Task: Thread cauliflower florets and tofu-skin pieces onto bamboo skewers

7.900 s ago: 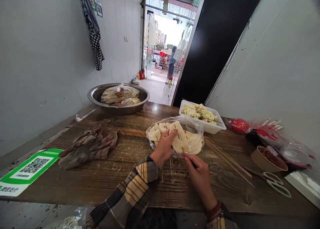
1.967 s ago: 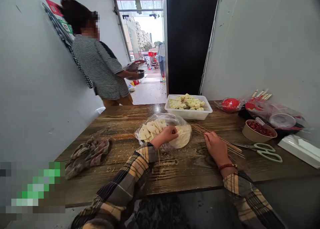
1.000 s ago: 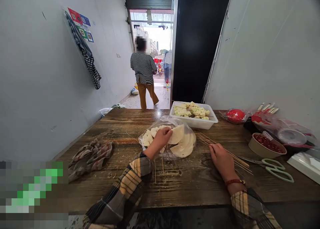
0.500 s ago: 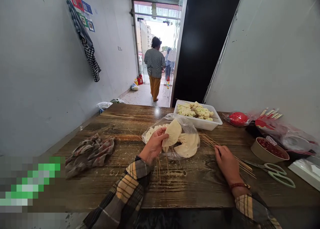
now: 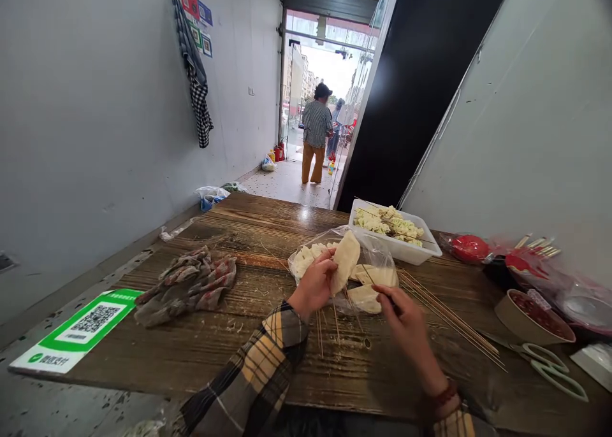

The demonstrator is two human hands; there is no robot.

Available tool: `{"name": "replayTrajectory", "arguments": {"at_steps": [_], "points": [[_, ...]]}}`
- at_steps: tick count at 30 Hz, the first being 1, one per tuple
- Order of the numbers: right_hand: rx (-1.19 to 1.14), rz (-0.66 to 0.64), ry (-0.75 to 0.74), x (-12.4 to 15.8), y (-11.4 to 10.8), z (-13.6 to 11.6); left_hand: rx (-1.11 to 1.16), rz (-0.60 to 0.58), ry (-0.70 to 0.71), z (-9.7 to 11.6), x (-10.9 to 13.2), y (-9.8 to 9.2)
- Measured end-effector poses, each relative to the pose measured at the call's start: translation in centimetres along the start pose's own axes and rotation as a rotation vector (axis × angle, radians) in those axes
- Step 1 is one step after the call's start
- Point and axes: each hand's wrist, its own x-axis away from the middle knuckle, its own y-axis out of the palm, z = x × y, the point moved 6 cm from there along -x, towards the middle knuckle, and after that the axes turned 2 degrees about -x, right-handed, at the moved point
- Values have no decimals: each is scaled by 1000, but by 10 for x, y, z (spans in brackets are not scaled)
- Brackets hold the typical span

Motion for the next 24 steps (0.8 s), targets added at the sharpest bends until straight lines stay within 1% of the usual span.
{"name": "replayTrajectory", "arguments": {"at_steps": [2,4,7,9,12,15,17,20,24], "points": [[-106,10,64,-3,15,-9,12,-25,-19,-3,1,2],[-181,21,94,-6,26,-15,69,-47,-45,-7,1,4],[-223,7,55,-9,36,-27,188,-102,-64,-13,2,11],[-220,0,25,-10,39,-33,238,-117,-57,-16,3,15],[-212,13,17,-12,41,-34,262,-68,-4,-17,3,16],[-214,32,25,-14,42,-31,214,47,92,-15,3,9],[-215,33,39,-15,44,-28,165,103,113,-15,2,4],[-223,23,59,-16,46,-22,141,105,90,-17,1,3],[-247,18,102,-19,46,-11,239,62,74,-14,3,6]]}}
